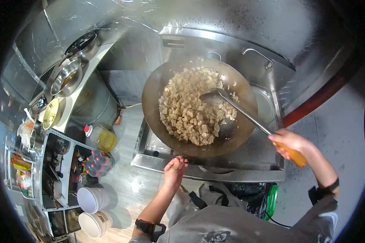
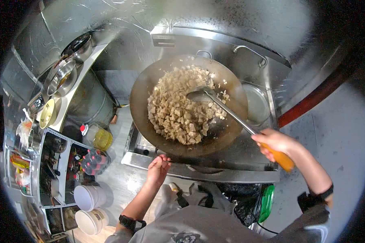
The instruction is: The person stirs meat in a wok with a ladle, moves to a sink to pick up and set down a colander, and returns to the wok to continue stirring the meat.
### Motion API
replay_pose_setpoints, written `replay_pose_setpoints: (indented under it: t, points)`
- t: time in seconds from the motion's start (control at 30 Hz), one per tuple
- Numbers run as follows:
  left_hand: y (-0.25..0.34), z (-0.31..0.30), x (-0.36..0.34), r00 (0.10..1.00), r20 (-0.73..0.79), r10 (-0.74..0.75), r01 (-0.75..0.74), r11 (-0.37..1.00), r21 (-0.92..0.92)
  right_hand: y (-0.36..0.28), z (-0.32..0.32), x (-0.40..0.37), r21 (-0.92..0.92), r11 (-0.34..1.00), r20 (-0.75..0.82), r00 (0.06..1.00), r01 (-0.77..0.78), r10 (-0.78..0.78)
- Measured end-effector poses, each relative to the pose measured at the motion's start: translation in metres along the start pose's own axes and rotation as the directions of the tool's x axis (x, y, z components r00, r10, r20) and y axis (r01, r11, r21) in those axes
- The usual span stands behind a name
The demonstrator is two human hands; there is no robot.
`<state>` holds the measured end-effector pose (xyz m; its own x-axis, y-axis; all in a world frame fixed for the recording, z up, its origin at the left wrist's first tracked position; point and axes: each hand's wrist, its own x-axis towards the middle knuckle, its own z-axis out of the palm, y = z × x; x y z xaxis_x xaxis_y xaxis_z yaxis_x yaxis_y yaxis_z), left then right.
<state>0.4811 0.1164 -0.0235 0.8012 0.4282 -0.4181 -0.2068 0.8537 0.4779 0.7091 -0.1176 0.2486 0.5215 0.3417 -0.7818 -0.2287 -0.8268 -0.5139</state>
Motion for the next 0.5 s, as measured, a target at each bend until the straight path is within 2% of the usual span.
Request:
replay_pose_setpoints:
  t: [0.13,0.2,0.27,0.3,0.4,0.5]
  points:
    - [0.000,-0.003,0.000,0.999,0.048,-0.016,0.017,1.000,-0.023,0.003,0.025,-0.082,-0.062,0.987,-0.067,0.988,-0.146,0.142]
    - [0.001,-0.002,0.000,0.996,0.084,-0.023,0.023,1.000,0.003,0.012,0.047,-0.109,-0.082,0.971,0.017,0.974,-0.226,0.228]
    - [0.002,-0.001,-0.001,0.999,0.038,-0.021,0.020,0.999,0.024,0.016,0.064,-0.117,-0.162,0.949,0.026,0.961,-0.269,0.277]
    - [0.004,0.000,0.007,0.994,0.105,-0.014,0.016,1.000,-0.014,0.014,0.072,-0.117,-0.197,0.940,0.026,0.957,-0.278,0.288]
    - [0.004,0.000,0.007,0.997,0.066,-0.025,0.025,1.000,-0.004,0.006,0.086,-0.117,-0.173,0.937,0.024,0.950,-0.304,0.312]
    - [0.004,0.003,0.004,0.999,0.028,-0.030,0.030,0.999,-0.013,0.005,0.100,-0.076,-0.276,0.907,0.001,0.943,-0.319,0.332]
